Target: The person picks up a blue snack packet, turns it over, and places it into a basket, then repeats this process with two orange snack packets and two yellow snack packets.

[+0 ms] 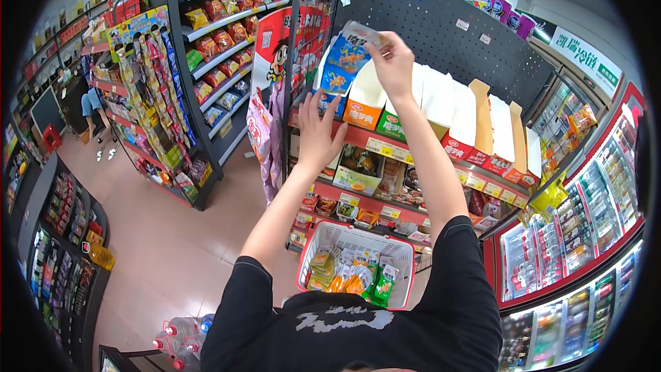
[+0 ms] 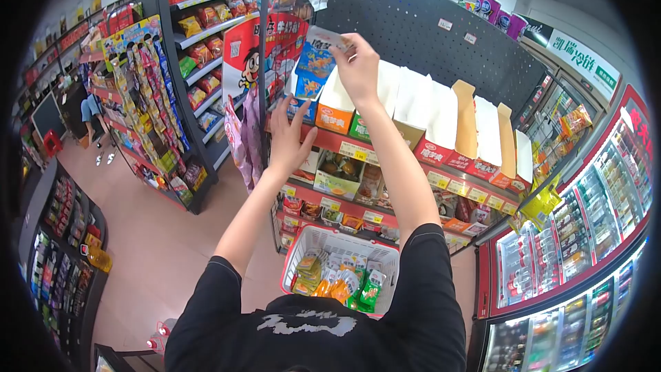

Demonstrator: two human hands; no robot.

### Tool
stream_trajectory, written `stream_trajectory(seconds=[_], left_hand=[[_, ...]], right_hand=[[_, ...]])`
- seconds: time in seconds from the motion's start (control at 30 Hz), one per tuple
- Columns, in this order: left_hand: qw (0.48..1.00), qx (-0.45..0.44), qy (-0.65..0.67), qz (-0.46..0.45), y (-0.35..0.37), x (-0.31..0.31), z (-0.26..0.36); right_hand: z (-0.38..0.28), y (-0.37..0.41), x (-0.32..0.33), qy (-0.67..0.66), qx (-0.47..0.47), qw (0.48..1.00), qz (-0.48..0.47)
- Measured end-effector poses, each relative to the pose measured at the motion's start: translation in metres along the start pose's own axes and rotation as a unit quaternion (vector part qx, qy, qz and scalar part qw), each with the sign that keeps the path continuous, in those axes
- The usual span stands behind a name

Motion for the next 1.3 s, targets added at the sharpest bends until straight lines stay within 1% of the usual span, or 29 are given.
stream_trajectory(seconds=[0.07, 0.1, 0.17, 0.2, 0.33, 0.43, 0.47, 0.57, 0.6, 0.63, 0.7, 0.77, 0.8, 0.83, 0.9, 0.93, 0.97, 1.03, 1.07, 1.1, 1.13, 1.17, 1.2, 1.23, 1.27, 1.3], left_hand=[[1.0, -0.007, -0.021, -0.004, -0.001, 0.0, 0.0], [1.0, -0.012, -0.023, -0.009, -0.002, -0.001, -0.001], [0.999, -0.023, -0.028, -0.02, -0.005, -0.002, -0.003], [0.999, -0.025, -0.038, -0.023, -0.005, -0.001, -0.002], [0.999, -0.026, -0.016, -0.027, -0.005, 0.0, -0.003], [0.999, -0.027, -0.016, -0.025, -0.004, -0.001, -0.002], [0.999, -0.028, -0.016, -0.027, -0.004, -0.001, -0.002], [0.998, -0.032, -0.019, -0.044, -0.001, -0.006, -0.003], [0.998, -0.033, -0.017, -0.042, 0.001, -0.005, -0.001], [0.999, -0.032, -0.014, -0.042, 0.005, -0.004, 0.0], [1.0, -0.02, -0.002, -0.021, 0.02, -0.004, 0.001], [0.996, 0.031, 0.074, -0.024, 0.051, -0.014, -0.011], [0.998, 0.027, 0.055, -0.025, 0.07, -0.017, -0.008], [0.995, 0.052, 0.07, -0.044, 0.093, -0.026, -0.013], [0.987, 0.103, 0.097, -0.079, 0.148, -0.05, -0.026], [0.962, 0.182, 0.178, -0.1, 0.179, -0.066, -0.034], [0.961, 0.191, 0.142, -0.143, 0.21, -0.079, -0.037], [0.951, 0.2, 0.068, -0.227, 0.28, -0.1, -0.048], [0.934, 0.238, 0.049, -0.262, 0.323, -0.11, -0.059], [0.913, 0.277, 0.029, -0.297, 0.37, -0.117, -0.069], [0.866, 0.33, -0.025, -0.375, 0.422, -0.125, -0.081], [0.806, 0.377, -0.079, -0.449, 0.467, -0.125, -0.089], [0.76, 0.403, -0.1, -0.5, 0.496, -0.119, -0.087], [0.709, 0.426, -0.121, -0.549, 0.52, -0.112, -0.086], [0.714, 0.407, -0.119, -0.558, 0.53, -0.108, -0.082], [0.718, 0.388, -0.115, -0.566, 0.539, -0.102, -0.078]], right_hand=[[0.004, -0.002, -0.015, 0.035, 0.008, 0.999, -0.005], [0.015, -0.001, -0.027, 0.038, -0.027, 0.998, -0.034], [0.025, 0.001, -0.041, 0.092, -0.037, 0.993, -0.066], [0.029, 0.003, -0.049, 0.125, -0.054, 0.985, -0.105], [0.04, 0.014, -0.062, 0.286, 0.021, 0.953, -0.096], [0.049, 0.016, -0.051, 0.275, -0.029, 0.96, -0.048], [0.055, 0.018, -0.051, 0.262, -0.049, 0.962, -0.05], [0.066, 0.017, -0.043, 0.191, -0.007, 0.982, -0.012], [0.059, 0.019, -0.036, 0.131, -0.021, 0.991, -0.02], [0.052, 0.022, -0.025, 0.133, 0.032, 0.99, 0.019], [0.022, 0.036, 0.002, 0.078, 0.028, 0.996, 0.013], [0.003, 0.056, 0.023, 0.047, 0.06, 0.997, 0.002], [-0.004, 0.069, 0.032, 0.032, 0.059, 0.998, -0.012], [-0.009, 0.085, 0.045, 0.047, 0.076, 0.996, 0.0], [-0.009, 0.126, 0.066, 0.056, 0.06, 0.997, 0.004], [-0.007, 0.151, 0.075, 0.063, 0.032, 0.997, -0.001], [-0.002, 0.178, 0.08, 0.075, 0.034, 0.997, -0.005], [0.009, 0.241, 0.08, 0.11, 0.016, 0.992, -0.056], [0.025, 0.28, 0.075, 0.113, -0.032, 0.987, -0.107], [0.03, 0.312, 0.071, 0.149, -0.066, 0.973, -0.165], [0.045, 0.352, 0.065, 0.143, -0.09, 0.958, -0.231], [0.059, 0.392, 0.062, 0.143, -0.144, 0.935, -0.291], [0.07, 0.435, 0.059, 0.139, -0.198, 0.905, -0.35], [0.079, 0.479, 0.06, 0.141, -0.212, 0.886, -0.387], [0.087, 0.52, 0.062, 0.141, -0.225, 0.866, -0.424], [0.097, 0.563, 0.064, 0.156, -0.284, 0.8, -0.505]])
Point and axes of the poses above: each hand's wrist, its own y-axis away from the middle knuckle, its own x-axis out of the back of the hand, z = x × y, the point moved 9 cm from there along -y, towards the middle knuckle, and after that the axes turned 8 degrees about y, right-handed, at the moved point
